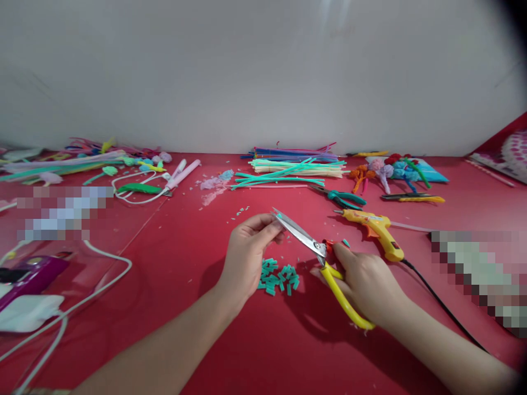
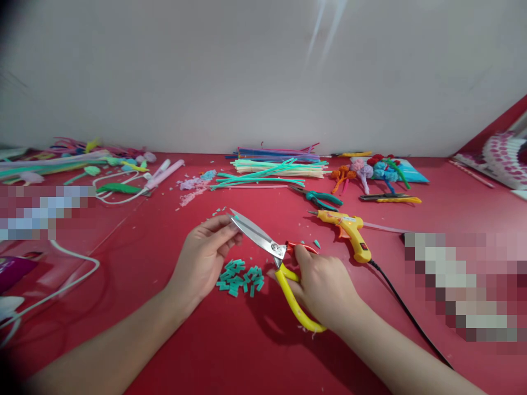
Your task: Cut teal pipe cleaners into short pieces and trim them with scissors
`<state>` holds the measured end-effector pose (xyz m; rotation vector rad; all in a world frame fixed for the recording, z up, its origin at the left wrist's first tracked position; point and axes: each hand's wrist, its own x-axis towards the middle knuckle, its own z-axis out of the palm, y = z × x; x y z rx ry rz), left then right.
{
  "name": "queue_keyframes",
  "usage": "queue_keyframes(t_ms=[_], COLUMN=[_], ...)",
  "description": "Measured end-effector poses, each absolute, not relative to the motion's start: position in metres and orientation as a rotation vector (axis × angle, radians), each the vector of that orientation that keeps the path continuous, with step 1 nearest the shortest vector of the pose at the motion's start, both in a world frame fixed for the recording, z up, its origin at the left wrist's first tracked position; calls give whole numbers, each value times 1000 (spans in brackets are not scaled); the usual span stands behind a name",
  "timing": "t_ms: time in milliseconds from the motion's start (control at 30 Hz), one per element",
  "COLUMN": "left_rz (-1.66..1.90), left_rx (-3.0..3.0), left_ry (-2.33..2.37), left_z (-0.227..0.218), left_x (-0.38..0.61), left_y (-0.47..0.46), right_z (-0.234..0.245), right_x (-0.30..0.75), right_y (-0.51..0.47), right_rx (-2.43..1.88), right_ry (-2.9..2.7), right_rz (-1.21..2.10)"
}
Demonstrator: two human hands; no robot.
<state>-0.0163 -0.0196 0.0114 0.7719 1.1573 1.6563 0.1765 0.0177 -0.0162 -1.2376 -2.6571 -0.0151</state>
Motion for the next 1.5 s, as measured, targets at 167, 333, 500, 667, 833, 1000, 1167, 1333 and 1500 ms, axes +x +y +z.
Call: queue_keyframes(t_ms=[167,333,500,667,833,1000,1167,1333,1500], left_rz=[1655,1655,1664,1645,1557,1323,1043,960,1016], left_rx=[771,784,784,802,815,887,1090,1227,1334], left_ry=[1134,1131,1126,1143,1133,1154,1120,1126,1288], left_z=[11,11,10,9,8,4,5,3,0], left_x=[-16,-16,-17,-17,-16,-11,-3,1,5], left_y=[-20,-20,-20,-19,-19,-19,-23,-25,-27], right_z=[-15,-15,-17,-14,-3,0,8,19,12], right_x=[176,175,177,177,172,166,160,160,158], right_y=[18,17,17,21,26,27,22,18,16], right_rx=[-1260,-1266,-1271,-1295,-1449,-1406,-1246,-1265,-1271], right_ry=[-2669,-2672,-2667,-2654,-2582,-2446,-2126,-2081,-2100], right_rz=[3,14,11,27,-2,425,1068,1290,1175])
